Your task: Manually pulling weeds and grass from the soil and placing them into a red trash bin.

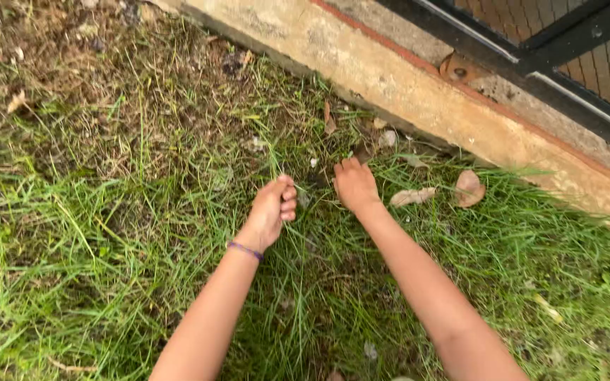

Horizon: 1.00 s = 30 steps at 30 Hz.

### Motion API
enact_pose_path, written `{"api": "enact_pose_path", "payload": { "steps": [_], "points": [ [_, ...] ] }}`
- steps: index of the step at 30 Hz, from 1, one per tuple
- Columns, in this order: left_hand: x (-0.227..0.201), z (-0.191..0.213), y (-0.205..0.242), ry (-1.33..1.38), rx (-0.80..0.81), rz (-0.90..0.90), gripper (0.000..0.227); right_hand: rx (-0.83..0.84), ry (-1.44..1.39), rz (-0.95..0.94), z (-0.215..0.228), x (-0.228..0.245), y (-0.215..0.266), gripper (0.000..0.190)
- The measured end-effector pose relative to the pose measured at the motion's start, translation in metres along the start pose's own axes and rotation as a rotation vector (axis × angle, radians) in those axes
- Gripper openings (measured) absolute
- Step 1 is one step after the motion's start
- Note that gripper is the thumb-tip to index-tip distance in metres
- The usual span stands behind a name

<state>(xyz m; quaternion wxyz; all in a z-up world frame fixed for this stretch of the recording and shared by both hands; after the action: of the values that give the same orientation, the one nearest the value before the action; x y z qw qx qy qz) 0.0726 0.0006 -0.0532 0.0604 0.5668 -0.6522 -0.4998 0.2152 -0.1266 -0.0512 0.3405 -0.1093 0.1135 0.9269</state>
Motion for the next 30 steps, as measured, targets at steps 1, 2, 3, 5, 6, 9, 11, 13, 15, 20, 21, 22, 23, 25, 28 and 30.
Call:
{"api": "enact_pose_path", "payload": {
  "steps": [1,2,3,5,6,9,11,13,15,20,21,22,23,25,28,30],
  "points": [
    [-0.002,-0.004,0.003,-0.003,-0.004,0.002,0.025,0.001,-0.005,0.0,-0.008,-0.001,-0.003,0.03],
    [-0.005,-0.009,0.006,0.003,-0.001,-0.01,0.023,-0.054,0.04,0.036,-0.011,-0.001,-0.006,0.028],
    [-0.001,-0.012,0.011,0.005,0.001,-0.008,0.021,-0.099,0.081,0.067,-0.017,0.003,-0.002,0.026],
    [0.006,-0.01,0.01,0.004,-0.002,0.002,0.021,-0.055,0.013,0.065,-0.009,0.01,0.0,0.023],
    [0.007,-0.011,0.008,0.009,0.002,-0.001,0.021,-0.025,-0.045,0.065,-0.003,0.012,-0.001,0.022],
    [0.012,-0.01,0.009,0.029,-0.001,0.009,0.022,-0.014,-0.362,-0.167,0.003,-0.002,0.006,0.03],
    [0.006,-0.01,0.013,0.024,-0.006,0.011,0.022,-0.03,-0.415,-0.226,-0.004,-0.003,0.014,0.029],
    [0.003,-0.007,0.013,0.022,-0.011,0.014,0.022,-0.044,-0.466,-0.286,-0.007,-0.006,0.025,0.028],
    [0.008,-0.006,0.009,0.003,-0.022,0.007,0.024,-0.341,-0.595,-0.307,0.019,-0.02,0.041,0.038],
    [0.013,-0.042,0.023,-0.02,0.004,-0.002,0.033,-0.387,-0.722,-0.38,0.117,-0.042,0.071,0.026],
    [0.014,-0.049,0.033,-0.042,0.008,-0.005,0.043,-0.308,-0.805,-0.462,0.133,-0.045,0.078,0.022],
    [0.014,-0.058,0.04,-0.041,0.011,-0.003,0.043,-0.307,-0.802,-0.463,0.144,-0.031,0.08,0.022],
    [0.012,-0.069,0.048,-0.105,0.035,-0.029,0.057,-0.225,-0.632,-0.374,0.154,-0.009,0.08,0.024],
    [0.016,-0.083,0.055,-0.167,0.066,-0.06,0.072,-0.147,-0.456,-0.285,0.175,0.024,0.082,0.026],
    [0.031,-0.062,0.03,-0.297,-0.03,-0.15,0.042,0.197,-0.734,-0.485,0.194,0.054,0.093,0.045],
    [0.057,-0.024,-0.009,-0.171,-0.06,-0.1,0.029,0.516,-0.772,-0.287,0.232,0.088,0.103,0.064]
  ]
}}
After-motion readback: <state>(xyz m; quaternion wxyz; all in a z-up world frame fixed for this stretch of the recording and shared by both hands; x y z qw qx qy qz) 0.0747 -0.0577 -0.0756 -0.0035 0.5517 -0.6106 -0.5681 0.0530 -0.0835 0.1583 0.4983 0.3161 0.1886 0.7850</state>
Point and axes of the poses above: each hand's wrist, its own y-axis away from the middle knuckle, its own z-axis out of the back of the hand, x = y × z, the point moved 9 cm from there along -y, towards the middle knuckle, and after that the axes turned 13 degrees about -x, right-handed, at the moved point
